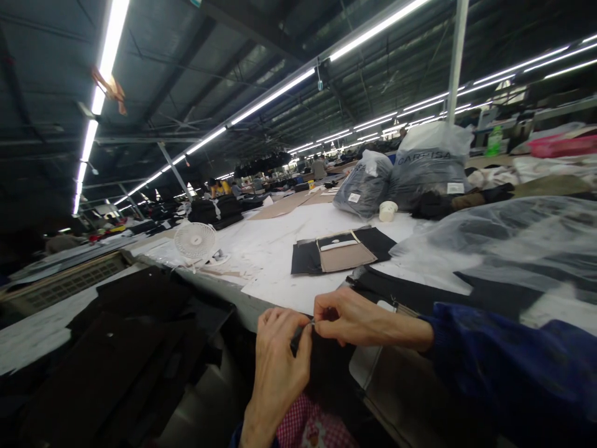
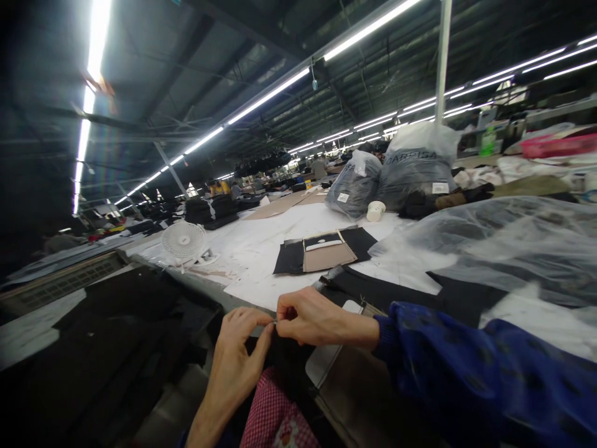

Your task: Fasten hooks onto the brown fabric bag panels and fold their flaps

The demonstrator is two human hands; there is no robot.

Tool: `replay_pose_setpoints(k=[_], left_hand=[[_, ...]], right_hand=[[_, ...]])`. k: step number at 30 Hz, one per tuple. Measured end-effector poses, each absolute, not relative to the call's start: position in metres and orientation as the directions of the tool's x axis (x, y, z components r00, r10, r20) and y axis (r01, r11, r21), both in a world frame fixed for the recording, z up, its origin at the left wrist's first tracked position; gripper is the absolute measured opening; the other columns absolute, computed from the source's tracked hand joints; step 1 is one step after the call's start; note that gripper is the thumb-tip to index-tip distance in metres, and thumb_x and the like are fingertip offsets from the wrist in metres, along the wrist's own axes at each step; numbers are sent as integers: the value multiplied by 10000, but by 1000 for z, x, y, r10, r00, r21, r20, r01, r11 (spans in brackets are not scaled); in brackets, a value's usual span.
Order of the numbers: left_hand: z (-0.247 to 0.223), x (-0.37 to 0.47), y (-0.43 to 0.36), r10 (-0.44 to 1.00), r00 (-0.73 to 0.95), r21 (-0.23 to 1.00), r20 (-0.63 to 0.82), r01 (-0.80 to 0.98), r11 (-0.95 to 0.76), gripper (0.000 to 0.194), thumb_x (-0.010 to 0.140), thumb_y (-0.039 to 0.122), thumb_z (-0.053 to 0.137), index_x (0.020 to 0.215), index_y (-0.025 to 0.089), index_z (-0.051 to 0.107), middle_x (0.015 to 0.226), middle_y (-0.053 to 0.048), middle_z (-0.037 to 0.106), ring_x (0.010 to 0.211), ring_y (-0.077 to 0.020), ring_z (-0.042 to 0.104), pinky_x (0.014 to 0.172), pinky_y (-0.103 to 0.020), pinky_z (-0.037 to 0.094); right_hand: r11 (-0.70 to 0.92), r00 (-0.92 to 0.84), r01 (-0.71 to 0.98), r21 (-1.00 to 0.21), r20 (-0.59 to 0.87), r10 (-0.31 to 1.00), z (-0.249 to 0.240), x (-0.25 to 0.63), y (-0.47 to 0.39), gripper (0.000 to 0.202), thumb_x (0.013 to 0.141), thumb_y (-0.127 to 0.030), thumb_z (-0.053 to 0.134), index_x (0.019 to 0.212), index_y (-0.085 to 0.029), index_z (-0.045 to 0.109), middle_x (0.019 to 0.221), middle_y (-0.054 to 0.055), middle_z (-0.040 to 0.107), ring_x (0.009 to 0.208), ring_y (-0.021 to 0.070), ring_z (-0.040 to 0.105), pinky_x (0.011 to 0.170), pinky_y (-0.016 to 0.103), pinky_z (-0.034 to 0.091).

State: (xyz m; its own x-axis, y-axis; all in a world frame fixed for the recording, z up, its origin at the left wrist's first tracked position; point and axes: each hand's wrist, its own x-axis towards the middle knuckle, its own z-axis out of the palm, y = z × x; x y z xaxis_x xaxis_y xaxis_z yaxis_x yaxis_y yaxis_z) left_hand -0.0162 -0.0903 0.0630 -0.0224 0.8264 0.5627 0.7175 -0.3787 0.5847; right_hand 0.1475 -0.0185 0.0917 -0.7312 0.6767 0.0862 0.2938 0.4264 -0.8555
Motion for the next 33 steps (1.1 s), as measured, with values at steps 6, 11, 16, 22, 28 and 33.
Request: replay_pose_setpoints(k=[6,11,16,22,28,33], left_hand=[[49,-15,-85,986,-94,985,139,-88,-148,357,835,471,593,775,127,667,645,-30,583,619,-140,491,634,-264,389],[48,-16,-81,989,-59,991,133,1,-133,384,738,500,719,799,128,642,706,-20,597,661,-124,508,628,-218,391],[40,-18,-78,984,-97,961,151,248,-123,310,761,446,699,776,142,640,746,-37,636,725,-156,562,660,-232,420],[38,-15,-75,974,-76,922,212,345,-174,291,775,430,671,877,158,682,878,-65,704,843,-205,619,736,-259,454],[51,0,-83,984,-53,946,172,287,-150,363,749,506,674,801,151,725,759,-33,675,705,-174,565,594,-224,407],[68,25,-91,969,-2,928,245,290,-234,317,740,472,689,810,170,753,776,-36,699,711,-187,596,613,-230,454]], right_hand=[[233,-780,154,-960,27,625,84,150,-8,84,740,-243,586,771,-164,590,489,-61,541,446,70,485,435,158,371],[242,-786,198,-950,-6,619,82,154,-1,83,759,-227,613,788,-150,610,507,-56,563,449,59,489,426,144,348],[-36,-928,205,-978,-206,311,91,165,13,266,792,-369,657,847,-109,654,797,51,703,677,106,670,662,213,519],[39,-894,312,-949,-280,351,110,170,12,324,797,-422,665,841,-101,664,754,33,690,594,111,669,568,207,532],[175,-833,379,-909,-253,492,144,193,-13,296,878,-393,583,924,-119,686,799,26,705,544,78,643,499,162,479],[153,-771,457,-876,-304,559,169,215,-40,313,884,-407,573,957,-127,691,829,29,709,523,71,629,469,158,458]])
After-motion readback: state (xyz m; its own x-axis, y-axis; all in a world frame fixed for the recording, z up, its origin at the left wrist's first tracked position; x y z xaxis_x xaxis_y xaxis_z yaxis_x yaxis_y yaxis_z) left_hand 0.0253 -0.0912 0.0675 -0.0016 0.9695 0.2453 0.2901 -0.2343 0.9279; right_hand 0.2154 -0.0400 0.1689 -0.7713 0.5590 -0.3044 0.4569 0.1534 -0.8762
